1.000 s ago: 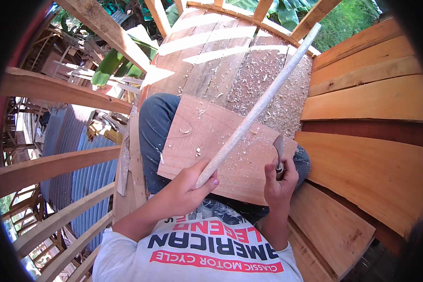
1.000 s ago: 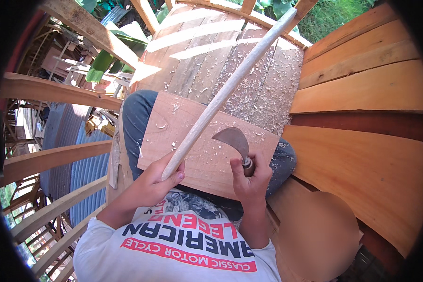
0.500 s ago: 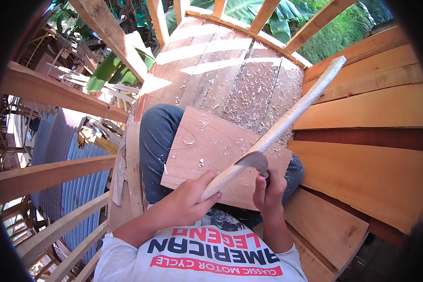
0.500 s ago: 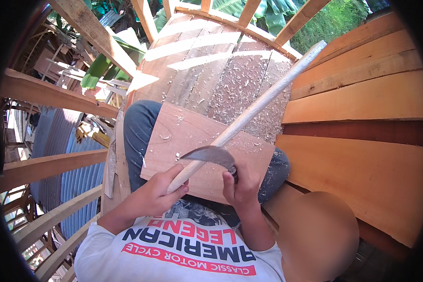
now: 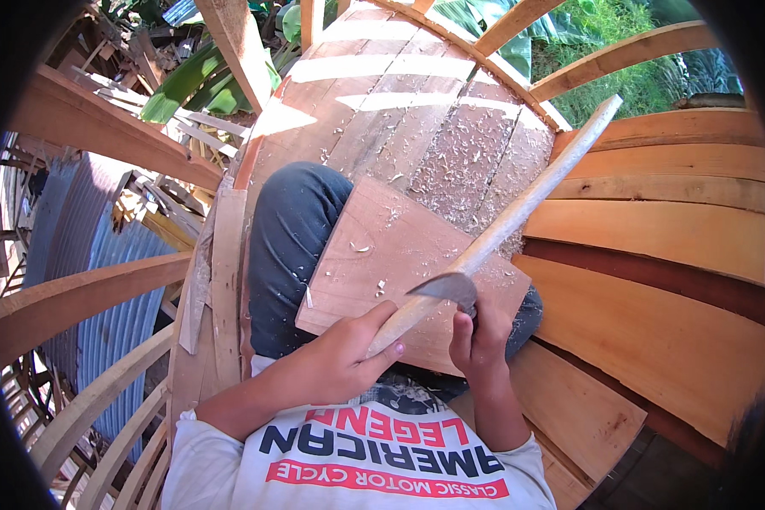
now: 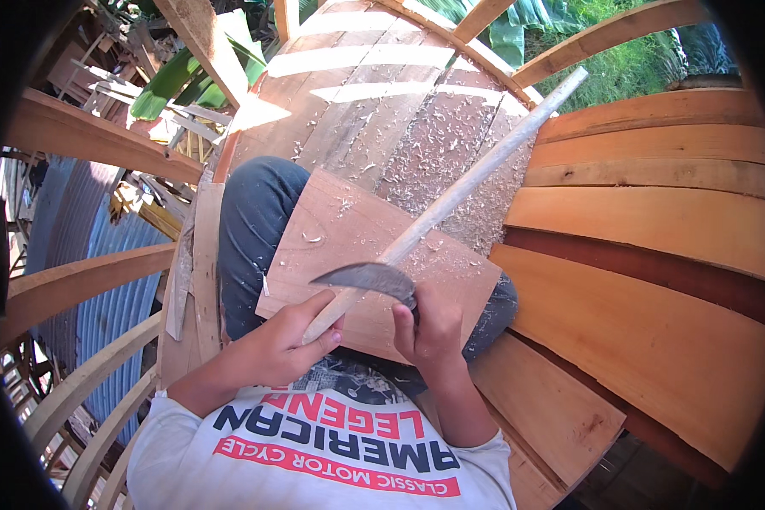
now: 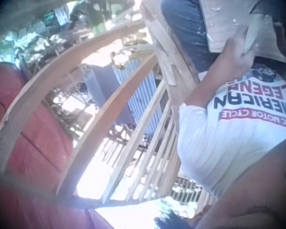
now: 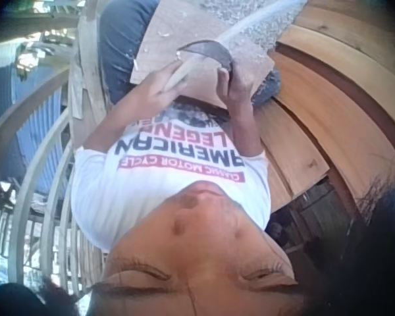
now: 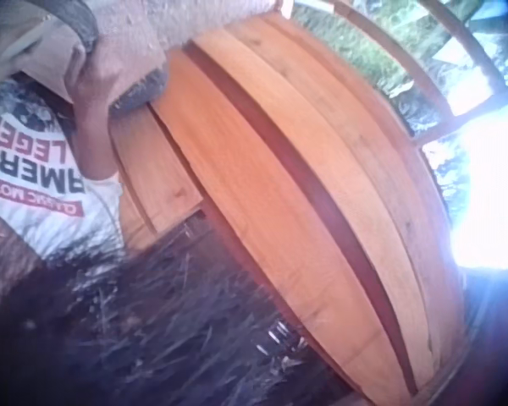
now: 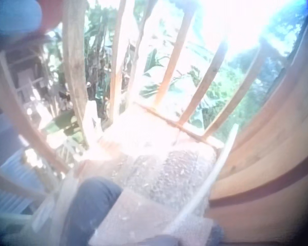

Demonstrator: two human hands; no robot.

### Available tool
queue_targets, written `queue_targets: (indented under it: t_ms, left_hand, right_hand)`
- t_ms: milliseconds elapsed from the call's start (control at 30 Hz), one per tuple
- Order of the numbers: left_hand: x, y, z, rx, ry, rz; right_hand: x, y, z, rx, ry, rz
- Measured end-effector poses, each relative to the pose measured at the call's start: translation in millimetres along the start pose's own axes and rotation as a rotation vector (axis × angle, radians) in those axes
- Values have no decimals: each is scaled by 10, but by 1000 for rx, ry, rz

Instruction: The person sits on a wooden floor and uses a curved knife to shave and shape a long piece of wood. They hold the wood on their lap and repeatedly scrape the surface with the blade, removing thin shavings to smooth and refine the wood's shape.

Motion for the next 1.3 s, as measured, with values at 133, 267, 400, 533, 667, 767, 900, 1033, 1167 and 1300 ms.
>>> queue_targets:
  t_ms: [133, 267, 400, 533, 667, 767, 900, 1033, 1167, 1300]
  left_hand:
    - [37, 115, -38, -101, 72, -122]
    - [63, 132, -56, -128, 66, -97]
    - [2, 88, -181, -38, 66, -21]
    - [88, 81, -164, -11, 24, 90]
    - [19, 75, -114, -77, 119, -120]
    - [-31, 13, -100, -81, 153, -95]
    - [-94, 32, -75, -116, 260, -112]
    - [-39, 30, -24, -115, 253, -91]
    - [-17, 116, -15, -177, 273, -197]
    - [52, 64, 7, -143, 191, -148]
  right_hand:
    - [575, -66, -197, 227, -177, 427]
    - [-41, -160, -21, 11, -46, -235]
    - [338, -274, -98, 27, -112, 177]
    - [-138, -203, 84, -115, 18, -265]
    - [318, -197, -106, 39, 75, 90]
    - [-11, -101, 122, -134, 31, -140]
    - [444, -252, -75, 29, 71, 99]
    - [-60, -161, 188, -233, -19, -258]
    - [507, -242, -119, 21, 122, 78]
    - [-20, -187, 119, -189, -90, -257]
Point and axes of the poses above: each hand's wrist, its own y-axis away from the middle knuckle, its own z-axis out of the palm, x = y × z, the point moved 6 cm from there along -y, towards the middle knuckle, and after that the axes turned 10 degrees about -z, right-handed, at the moved point
